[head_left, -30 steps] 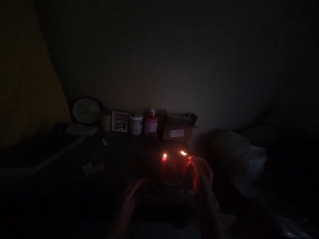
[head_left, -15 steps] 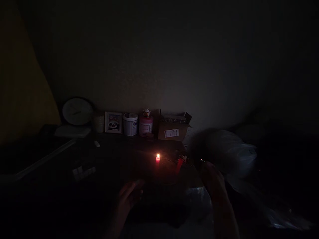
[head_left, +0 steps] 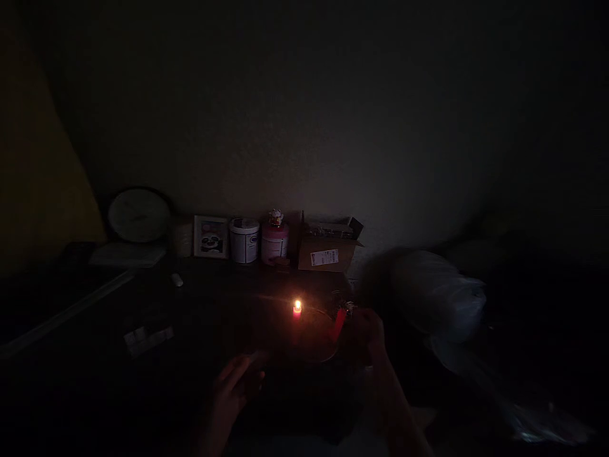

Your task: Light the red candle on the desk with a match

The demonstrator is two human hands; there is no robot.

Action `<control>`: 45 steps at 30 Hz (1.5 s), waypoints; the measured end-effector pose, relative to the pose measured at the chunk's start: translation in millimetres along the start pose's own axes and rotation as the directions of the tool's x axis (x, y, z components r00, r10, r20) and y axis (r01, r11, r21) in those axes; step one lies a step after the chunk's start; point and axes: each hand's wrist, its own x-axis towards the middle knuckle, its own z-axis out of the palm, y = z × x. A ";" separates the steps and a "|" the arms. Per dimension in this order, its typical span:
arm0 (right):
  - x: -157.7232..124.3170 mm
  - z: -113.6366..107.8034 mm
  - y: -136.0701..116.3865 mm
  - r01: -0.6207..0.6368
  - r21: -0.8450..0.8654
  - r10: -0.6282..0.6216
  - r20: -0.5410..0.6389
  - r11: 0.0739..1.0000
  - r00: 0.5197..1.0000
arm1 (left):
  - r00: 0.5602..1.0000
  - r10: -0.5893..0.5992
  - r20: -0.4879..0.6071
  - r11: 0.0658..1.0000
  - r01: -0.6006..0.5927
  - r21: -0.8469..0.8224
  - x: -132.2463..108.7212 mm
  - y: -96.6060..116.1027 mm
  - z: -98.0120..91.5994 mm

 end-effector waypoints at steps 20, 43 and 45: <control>-112.3 -38.3 -62.1 -0.042 0.067 0.040 0.020 0.997 0.999 | 0.993 0.008 0.114 0.999 -0.013 0.044 0.1 -13.0 -1.8; -204.6 0.7 -82.0 -0.085 0.269 -0.114 0.646 0.959 0.755 | 0.875 -0.022 0.483 0.763 -0.298 0.574 -20.2 -20.0 -1.8; -205.0 2.5 -75.4 -0.047 0.266 -0.142 0.646 0.963 0.750 | 0.879 -0.034 0.475 0.751 -0.291 0.592 -23.6 -18.7 -0.1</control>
